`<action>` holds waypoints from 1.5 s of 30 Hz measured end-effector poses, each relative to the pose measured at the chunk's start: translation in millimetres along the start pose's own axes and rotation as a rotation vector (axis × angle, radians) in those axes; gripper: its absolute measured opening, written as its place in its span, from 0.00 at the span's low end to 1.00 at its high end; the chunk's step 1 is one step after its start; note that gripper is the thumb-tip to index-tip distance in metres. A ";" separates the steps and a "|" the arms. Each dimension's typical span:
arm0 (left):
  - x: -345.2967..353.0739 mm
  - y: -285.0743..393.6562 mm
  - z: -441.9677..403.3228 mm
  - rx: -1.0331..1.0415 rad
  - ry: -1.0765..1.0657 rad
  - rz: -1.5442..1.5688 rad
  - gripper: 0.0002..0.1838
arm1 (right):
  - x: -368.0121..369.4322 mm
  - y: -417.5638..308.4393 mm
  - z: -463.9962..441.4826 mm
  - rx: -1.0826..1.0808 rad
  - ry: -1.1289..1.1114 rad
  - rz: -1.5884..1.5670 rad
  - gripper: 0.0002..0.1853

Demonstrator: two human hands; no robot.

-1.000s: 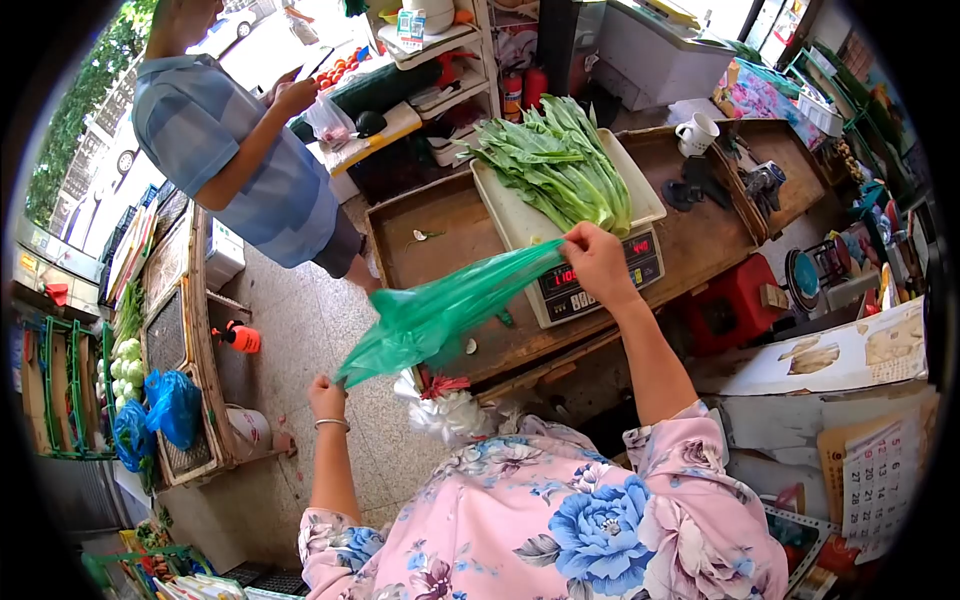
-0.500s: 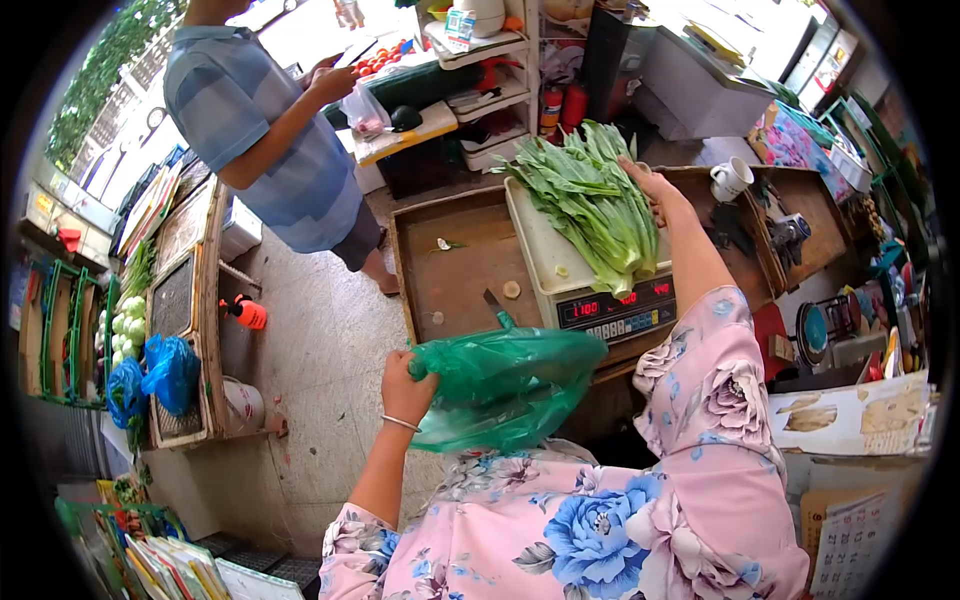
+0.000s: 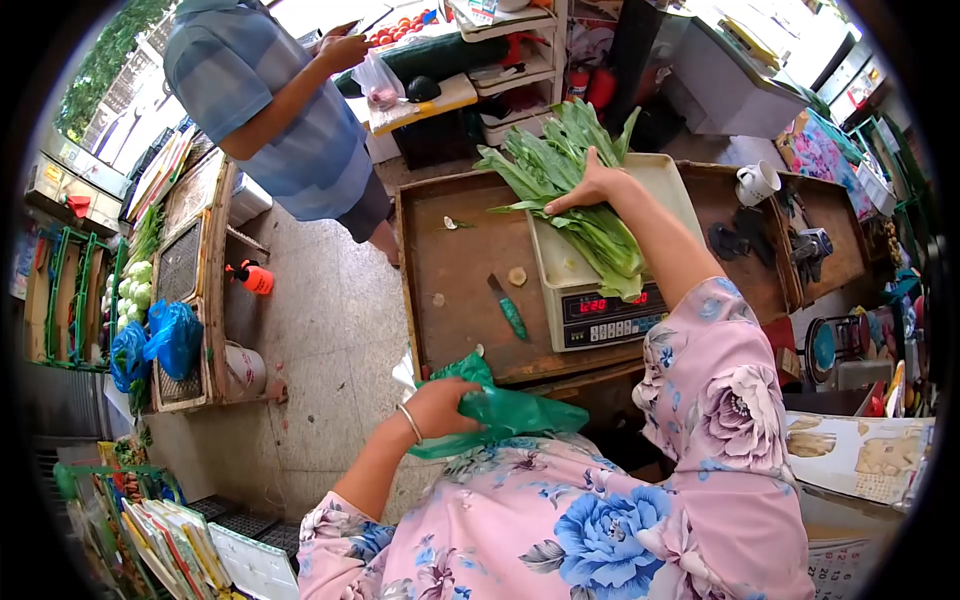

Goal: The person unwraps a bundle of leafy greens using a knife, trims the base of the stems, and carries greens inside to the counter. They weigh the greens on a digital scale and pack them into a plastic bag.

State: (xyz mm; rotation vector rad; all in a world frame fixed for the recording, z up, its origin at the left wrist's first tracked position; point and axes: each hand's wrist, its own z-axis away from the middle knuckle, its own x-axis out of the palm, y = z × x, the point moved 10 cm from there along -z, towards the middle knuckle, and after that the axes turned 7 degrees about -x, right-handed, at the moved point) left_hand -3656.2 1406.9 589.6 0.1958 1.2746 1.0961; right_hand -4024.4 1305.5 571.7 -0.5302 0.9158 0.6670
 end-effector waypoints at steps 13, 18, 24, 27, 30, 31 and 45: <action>-33.1 -43.9 -32.2 -0.439 0.128 1.526 0.16 | -38.2 -1.2 8.0 -0.408 0.149 -0.307 0.63; -41.2 -75.7 -54.5 -0.318 0.120 1.674 0.20 | -63.3 -1.8 47.9 -0.530 0.030 -0.755 0.48; -45.6 -112.2 -70.1 -0.383 0.166 1.747 0.14 | -85.2 21.4 79.1 -0.617 -0.041 -1.417 0.28; -47.7 -127.5 -76.5 -0.431 0.165 1.720 0.13 | -68.1 15.7 105.7 -0.559 -0.155 -1.817 0.19; -45.7 -134.1 -87.6 -0.390 0.028 1.748 0.14 | -13.9 -9.3 108.2 -0.611 -0.167 -2.060 0.16; -47.7 -134.6 -87.9 -0.389 0.020 1.746 0.14 | 13.7 -28.0 119.8 -0.692 -0.209 -2.144 0.17; -130.0 -129.5 -50.4 -0.185 -0.120 1.712 0.17 | 41.4 -165.1 216.2 -0.758 0.724 -1.052 0.56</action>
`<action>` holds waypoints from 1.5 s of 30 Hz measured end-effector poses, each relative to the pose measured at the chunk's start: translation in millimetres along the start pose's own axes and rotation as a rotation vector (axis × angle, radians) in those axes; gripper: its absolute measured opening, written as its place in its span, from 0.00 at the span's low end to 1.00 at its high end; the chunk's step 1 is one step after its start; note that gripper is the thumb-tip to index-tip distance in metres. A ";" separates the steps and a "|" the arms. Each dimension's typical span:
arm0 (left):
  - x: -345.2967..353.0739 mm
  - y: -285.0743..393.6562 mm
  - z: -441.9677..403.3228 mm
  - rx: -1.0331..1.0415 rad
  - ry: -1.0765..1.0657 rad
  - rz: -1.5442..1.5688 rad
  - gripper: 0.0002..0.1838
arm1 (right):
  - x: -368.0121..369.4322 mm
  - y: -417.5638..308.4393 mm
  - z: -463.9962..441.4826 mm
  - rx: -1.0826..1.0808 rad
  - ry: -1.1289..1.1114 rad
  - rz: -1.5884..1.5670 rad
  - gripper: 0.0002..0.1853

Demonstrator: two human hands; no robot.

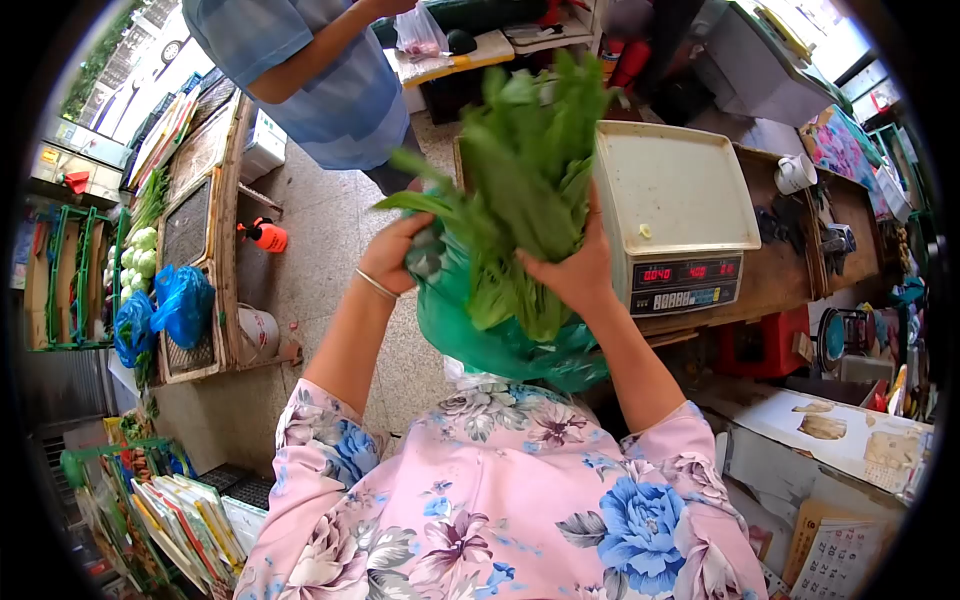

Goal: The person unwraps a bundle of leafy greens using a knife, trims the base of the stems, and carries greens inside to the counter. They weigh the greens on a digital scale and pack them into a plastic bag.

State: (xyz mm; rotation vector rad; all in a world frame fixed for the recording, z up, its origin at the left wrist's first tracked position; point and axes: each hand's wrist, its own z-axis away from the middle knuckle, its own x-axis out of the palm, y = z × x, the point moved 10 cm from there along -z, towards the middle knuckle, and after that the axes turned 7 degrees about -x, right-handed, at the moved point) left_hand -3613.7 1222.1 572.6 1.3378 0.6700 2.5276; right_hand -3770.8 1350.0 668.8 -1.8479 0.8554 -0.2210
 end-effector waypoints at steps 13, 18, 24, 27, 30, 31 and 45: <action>126.2 53.2 99.2 0.221 -0.129 -1.158 0.14 | 92.1 -11.7 52.3 -0.103 -0.676 0.735 0.47; 87.6 52.5 92.1 0.235 -0.126 -1.069 0.13 | 101.0 10.7 62.8 -0.112 -0.554 0.677 0.44; 3.6 71.9 84.1 0.140 0.220 -0.686 0.11 | 16.1 15.1 64.1 -0.003 -0.304 0.287 0.43; -3.0 72.3 84.0 0.154 0.258 -0.631 0.13 | -18.9 62.6 111.3 0.377 -0.395 0.844 0.40; -17.6 72.5 81.9 0.132 0.277 -0.642 0.13 | -25.1 111.9 153.2 0.640 -0.454 0.520 0.28; -21.5 74.3 83.2 0.138 0.279 -0.641 0.13 | -24.9 116.1 156.3 0.645 -0.485 0.490 0.22; 10.5 91.8 203.5 0.474 0.137 -0.327 0.10 | -30.1 -90.0 -111.1 0.397 -0.157 -0.393 0.09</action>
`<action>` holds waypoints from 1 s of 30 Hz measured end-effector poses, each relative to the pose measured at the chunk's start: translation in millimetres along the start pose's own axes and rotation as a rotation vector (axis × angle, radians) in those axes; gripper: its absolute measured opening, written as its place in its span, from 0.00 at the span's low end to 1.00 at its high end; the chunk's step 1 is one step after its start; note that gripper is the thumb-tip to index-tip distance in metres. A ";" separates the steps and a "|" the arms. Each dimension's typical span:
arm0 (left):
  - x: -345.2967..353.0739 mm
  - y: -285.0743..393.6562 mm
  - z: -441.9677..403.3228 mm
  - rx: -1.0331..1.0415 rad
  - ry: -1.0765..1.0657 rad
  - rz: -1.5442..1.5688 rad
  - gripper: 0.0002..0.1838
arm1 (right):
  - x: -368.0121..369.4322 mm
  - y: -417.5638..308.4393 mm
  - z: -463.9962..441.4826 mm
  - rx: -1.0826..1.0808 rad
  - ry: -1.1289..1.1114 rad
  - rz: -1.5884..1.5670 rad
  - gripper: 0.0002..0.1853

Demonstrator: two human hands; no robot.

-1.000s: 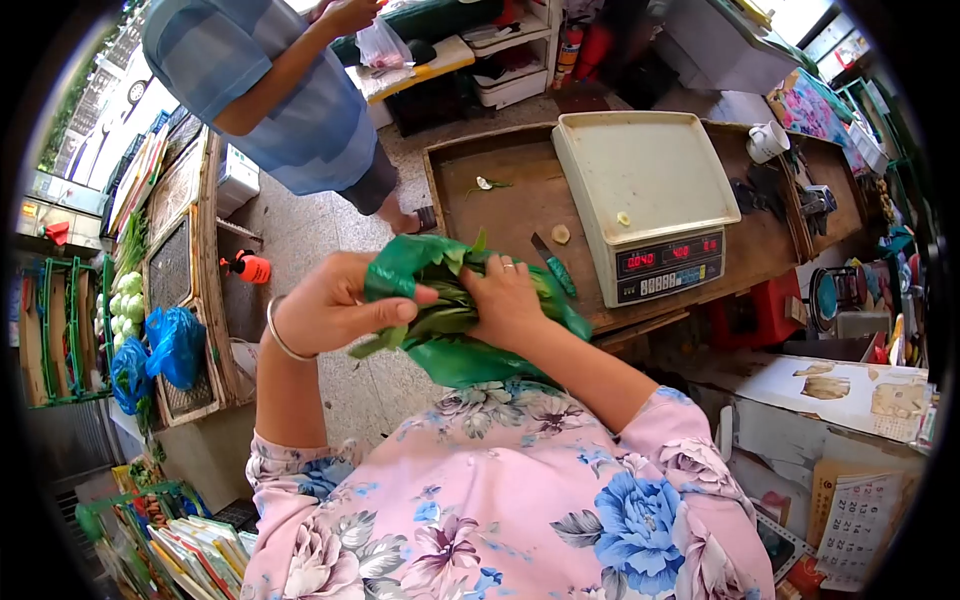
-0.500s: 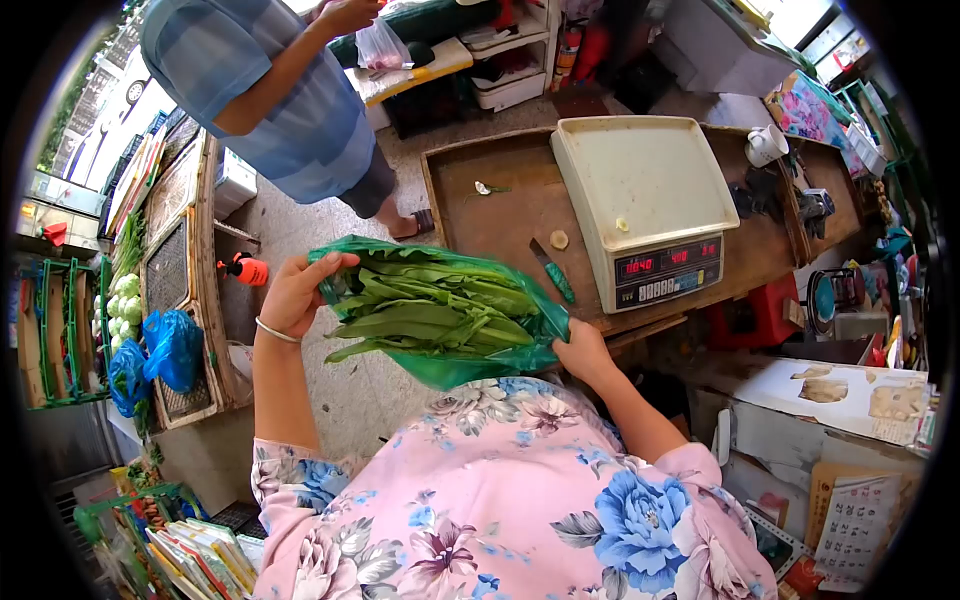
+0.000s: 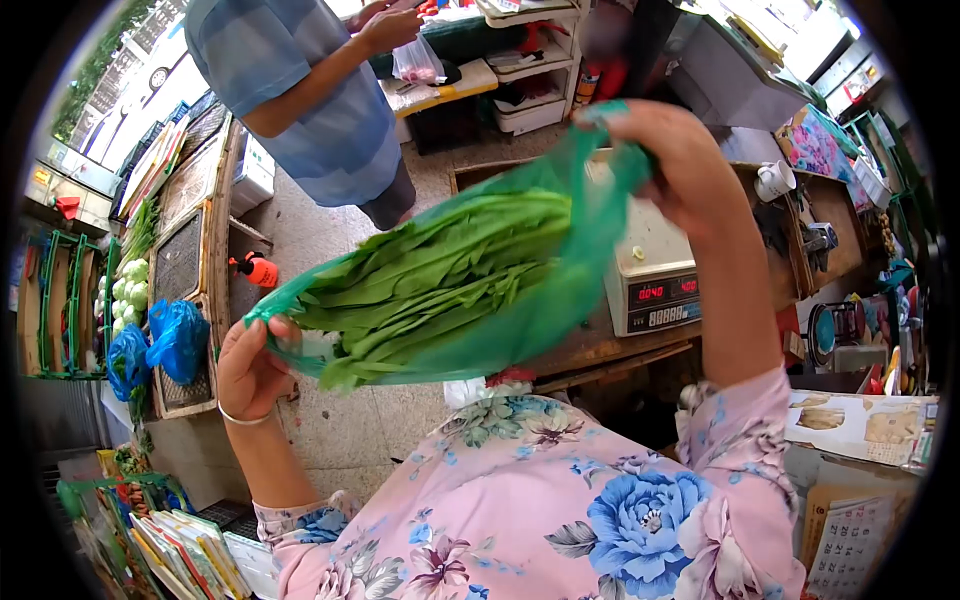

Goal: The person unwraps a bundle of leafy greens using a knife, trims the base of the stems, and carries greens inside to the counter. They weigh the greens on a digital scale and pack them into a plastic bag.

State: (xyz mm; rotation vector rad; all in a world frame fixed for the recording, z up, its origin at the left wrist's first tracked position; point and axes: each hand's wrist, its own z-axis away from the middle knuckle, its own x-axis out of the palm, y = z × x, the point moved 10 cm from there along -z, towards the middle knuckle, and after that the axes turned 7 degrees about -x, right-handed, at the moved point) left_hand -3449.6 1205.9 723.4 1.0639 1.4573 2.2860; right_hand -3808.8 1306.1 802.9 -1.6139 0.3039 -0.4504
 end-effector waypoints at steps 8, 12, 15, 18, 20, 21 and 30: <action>61.8 -81.4 -24.9 -0.205 -0.081 0.237 0.09 | 21.7 -28.2 -111.7 -0.096 -0.037 0.286 0.07; 51.3 -143.7 -67.0 -0.299 -0.069 0.381 0.09 | 26.2 16.5 -129.6 -0.118 0.009 0.383 0.10; 45.7 -152.0 -77.0 -0.306 -0.021 0.510 0.09 | 23.7 61.3 -78.5 -0.053 -0.004 0.292 0.23; 37.9 -161.2 -74.8 -0.306 0.013 0.556 0.08 | -27.0 125.6 -14.0 -0.245 0.254 0.595 0.19; 32.1 -166.5 -72.2 -0.322 0.053 0.529 0.08 | -39.8 198.1 33.2 -0.179 0.206 0.723 0.15; 33.6 -167.8 -72.1 -0.332 0.055 0.529 0.08 | -42.1 228.6 56.8 -0.156 0.183 0.844 0.15; 99.0 -154.7 -84.4 -0.400 -0.009 0.446 0.09 | -63.7 294.9 103.2 0.106 0.084 1.259 0.23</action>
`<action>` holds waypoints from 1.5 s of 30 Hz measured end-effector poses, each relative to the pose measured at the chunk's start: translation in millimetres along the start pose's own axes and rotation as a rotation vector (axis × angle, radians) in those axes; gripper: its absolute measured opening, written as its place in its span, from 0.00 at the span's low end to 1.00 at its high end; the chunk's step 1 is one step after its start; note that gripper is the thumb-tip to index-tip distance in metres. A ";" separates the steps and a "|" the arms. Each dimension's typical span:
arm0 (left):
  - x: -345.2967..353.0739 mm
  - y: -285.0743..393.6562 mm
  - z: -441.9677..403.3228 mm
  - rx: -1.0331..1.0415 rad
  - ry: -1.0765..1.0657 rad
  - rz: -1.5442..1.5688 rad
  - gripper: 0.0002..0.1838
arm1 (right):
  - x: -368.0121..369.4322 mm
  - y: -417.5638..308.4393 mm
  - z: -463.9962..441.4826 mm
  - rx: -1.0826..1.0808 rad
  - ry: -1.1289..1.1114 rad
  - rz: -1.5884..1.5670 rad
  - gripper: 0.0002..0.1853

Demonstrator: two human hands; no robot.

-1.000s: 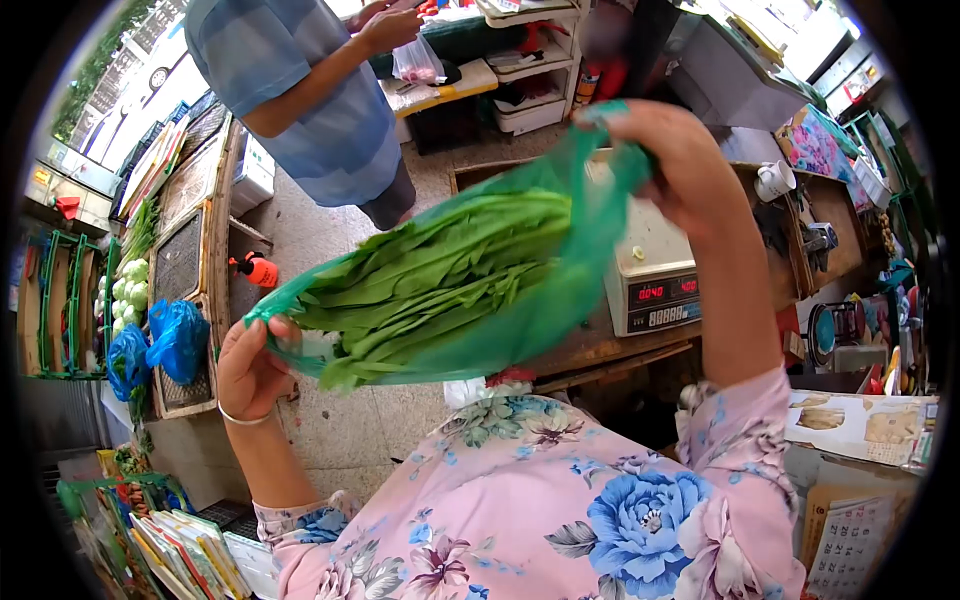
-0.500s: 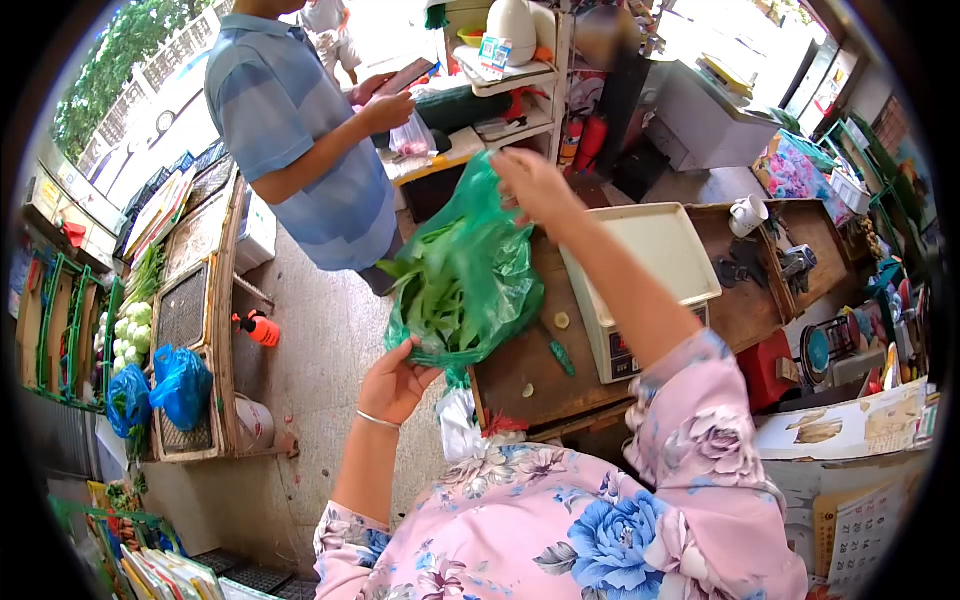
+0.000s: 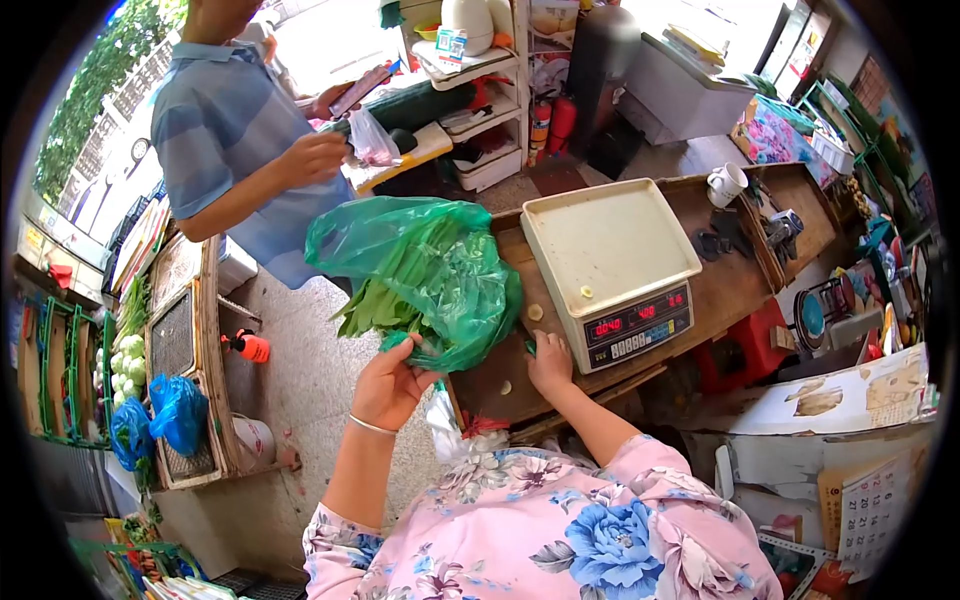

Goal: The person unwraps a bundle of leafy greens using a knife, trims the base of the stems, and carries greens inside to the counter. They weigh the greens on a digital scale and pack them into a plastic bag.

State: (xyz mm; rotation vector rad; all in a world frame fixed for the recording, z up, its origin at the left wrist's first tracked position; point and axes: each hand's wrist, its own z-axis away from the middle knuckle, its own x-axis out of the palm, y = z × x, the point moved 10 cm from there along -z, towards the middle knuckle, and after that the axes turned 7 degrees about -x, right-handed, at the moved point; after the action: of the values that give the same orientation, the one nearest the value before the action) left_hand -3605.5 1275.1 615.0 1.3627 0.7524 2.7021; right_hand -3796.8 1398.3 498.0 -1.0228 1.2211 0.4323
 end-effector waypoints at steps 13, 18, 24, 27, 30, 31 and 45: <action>16.2 -36.3 -17.7 -0.029 0.084 0.067 0.08 | -10.5 49.1 85.6 0.151 -0.057 -0.492 0.16; -7.1 -54.9 -14.5 0.019 0.159 0.152 0.08 | 2.4 63.9 99.7 0.199 -0.160 -0.662 0.12; -17.9 -73.8 0.0 0.095 0.215 0.269 0.09 | 55.8 37.4 104.7 0.141 -0.586 -1.043 0.07; -28.4 -90.6 5.0 0.071 0.252 0.346 0.12 | 56.2 1.9 111.6 0.011 -0.703 -1.075 0.07; -25.4 -93.3 15.8 0.089 0.273 0.295 0.13 | 64.9 -28.1 127.1 -0.085 -0.831 -1.058 0.07; -28.5 -98.1 11.0 0.101 0.222 0.343 0.13 | 74.2 -30.5 135.0 -0.057 -0.897 -1.079 0.07; -122.6 -86.8 134.4 0.012 0.080 0.032 0.22 | 155.3 -150.0 223.9 -0.166 -1.074 -0.620 0.07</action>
State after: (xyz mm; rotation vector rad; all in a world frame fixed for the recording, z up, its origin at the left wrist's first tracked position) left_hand -3443.8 1378.2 553.2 1.2861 0.7600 2.7966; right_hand -3505.4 1470.5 416.3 -1.0193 -0.0997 0.4860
